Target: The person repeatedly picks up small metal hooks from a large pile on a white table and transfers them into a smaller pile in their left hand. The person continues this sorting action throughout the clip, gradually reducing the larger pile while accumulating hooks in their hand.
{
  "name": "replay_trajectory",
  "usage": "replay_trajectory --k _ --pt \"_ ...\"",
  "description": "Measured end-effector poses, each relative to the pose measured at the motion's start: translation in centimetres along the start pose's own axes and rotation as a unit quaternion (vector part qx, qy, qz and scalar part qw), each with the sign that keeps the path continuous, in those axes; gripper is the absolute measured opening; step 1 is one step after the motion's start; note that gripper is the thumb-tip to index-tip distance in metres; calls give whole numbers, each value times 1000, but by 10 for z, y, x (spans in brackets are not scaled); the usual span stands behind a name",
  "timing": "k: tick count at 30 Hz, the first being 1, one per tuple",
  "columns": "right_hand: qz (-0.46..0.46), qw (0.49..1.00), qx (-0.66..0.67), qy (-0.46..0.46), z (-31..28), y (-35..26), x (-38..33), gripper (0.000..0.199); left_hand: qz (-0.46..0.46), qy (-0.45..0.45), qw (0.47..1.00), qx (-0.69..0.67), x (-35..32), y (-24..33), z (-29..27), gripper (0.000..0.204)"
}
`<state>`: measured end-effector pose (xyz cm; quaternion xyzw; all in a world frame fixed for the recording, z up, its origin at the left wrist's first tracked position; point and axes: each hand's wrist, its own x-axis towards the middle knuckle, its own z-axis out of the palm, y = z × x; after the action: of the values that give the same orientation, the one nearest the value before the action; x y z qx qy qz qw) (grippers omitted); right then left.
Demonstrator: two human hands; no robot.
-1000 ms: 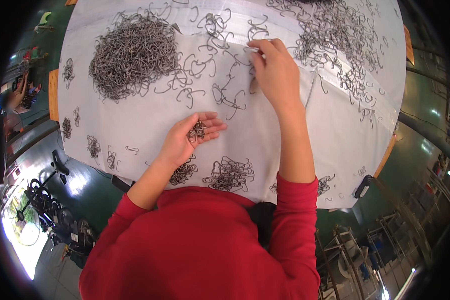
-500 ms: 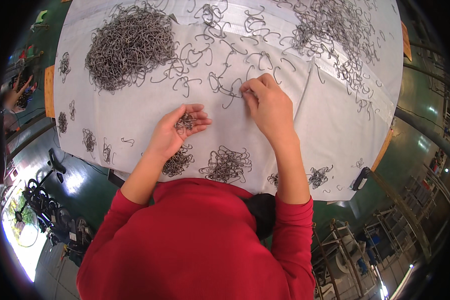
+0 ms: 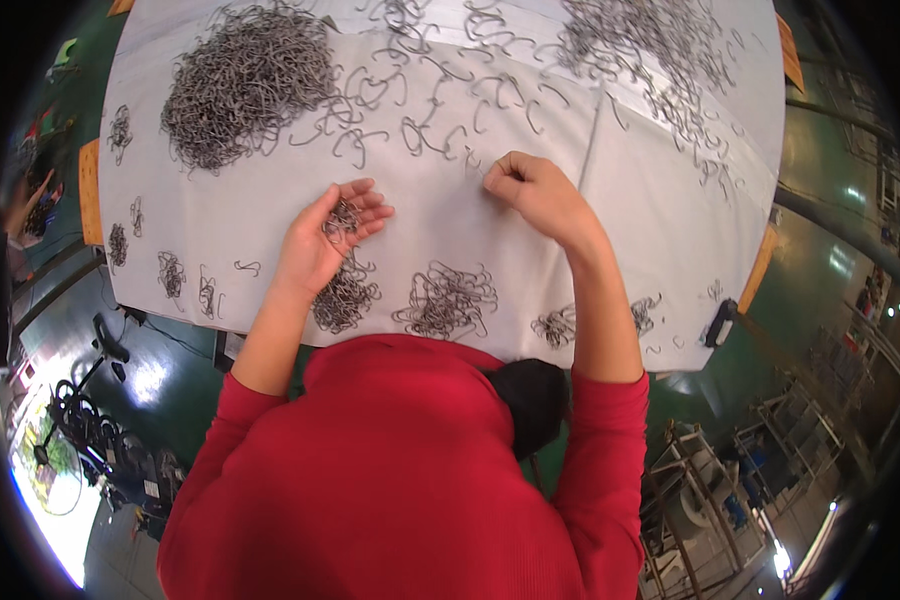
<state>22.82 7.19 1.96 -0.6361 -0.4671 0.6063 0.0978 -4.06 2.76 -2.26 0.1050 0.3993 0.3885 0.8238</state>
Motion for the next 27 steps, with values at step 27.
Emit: replay_trajectory --k 27 --pt "-226 947 -182 136 -27 -9 2 16 -4 -2 1000 2 -1 -1 -3 42"
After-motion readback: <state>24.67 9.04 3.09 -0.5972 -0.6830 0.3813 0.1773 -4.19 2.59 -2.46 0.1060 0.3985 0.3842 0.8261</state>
